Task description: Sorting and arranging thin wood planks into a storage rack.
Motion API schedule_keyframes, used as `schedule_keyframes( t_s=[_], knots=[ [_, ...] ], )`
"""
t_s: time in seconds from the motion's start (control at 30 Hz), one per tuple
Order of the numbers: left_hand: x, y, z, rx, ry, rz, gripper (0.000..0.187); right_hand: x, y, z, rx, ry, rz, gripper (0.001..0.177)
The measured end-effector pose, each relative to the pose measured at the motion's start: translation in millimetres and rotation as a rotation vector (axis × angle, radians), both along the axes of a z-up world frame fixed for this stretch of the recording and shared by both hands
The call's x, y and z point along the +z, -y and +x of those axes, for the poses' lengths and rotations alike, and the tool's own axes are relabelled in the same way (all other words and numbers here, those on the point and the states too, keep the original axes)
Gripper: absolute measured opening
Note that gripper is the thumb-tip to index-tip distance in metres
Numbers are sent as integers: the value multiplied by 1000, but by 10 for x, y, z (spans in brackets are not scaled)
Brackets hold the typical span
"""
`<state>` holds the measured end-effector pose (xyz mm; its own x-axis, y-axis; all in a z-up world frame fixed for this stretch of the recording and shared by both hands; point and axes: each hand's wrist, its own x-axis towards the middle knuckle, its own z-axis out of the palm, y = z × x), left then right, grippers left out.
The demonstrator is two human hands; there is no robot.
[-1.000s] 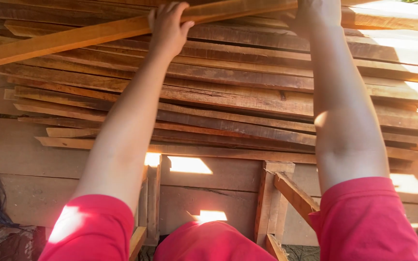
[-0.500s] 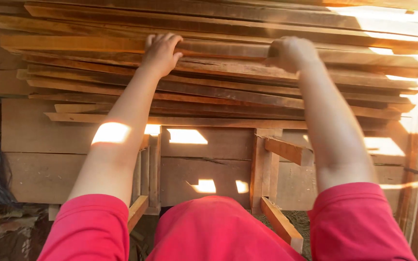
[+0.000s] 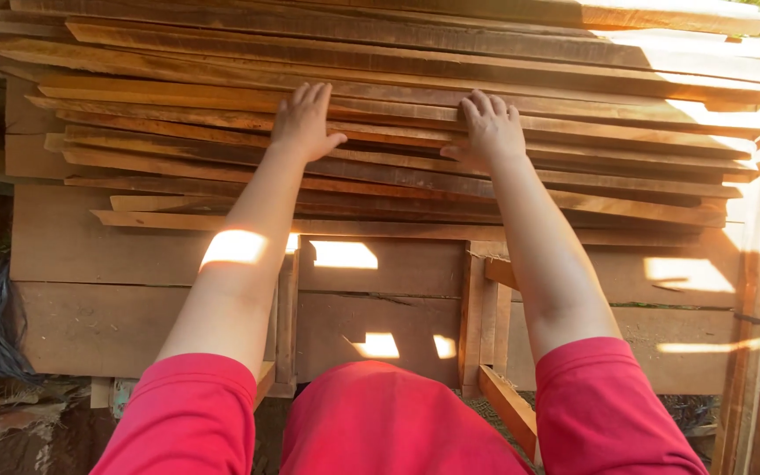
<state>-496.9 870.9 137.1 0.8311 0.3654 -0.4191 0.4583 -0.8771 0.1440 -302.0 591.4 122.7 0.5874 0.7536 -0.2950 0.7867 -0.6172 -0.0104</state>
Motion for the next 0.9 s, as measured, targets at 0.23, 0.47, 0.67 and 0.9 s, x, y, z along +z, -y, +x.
schedule_keyframes(
  t_s=[0.23, 0.47, 0.67, 0.9],
  knots=[
    [-517, 128, -51, 19, 89, 85, 79, -281, 31, -102, -12, 66, 36, 106],
    [-662, 233, -215, 57, 229, 126, 71, -392, 90, -379, -107, 43, 99, 96],
    [-757, 79, -159, -69, 141, 367, 84, -479, 140, -521, -94, 271, 269, 85],
    [-793, 14, -255, -75, 241, 173, 59, -359, 160, -380, 49, 248, 177, 52]
  ],
)
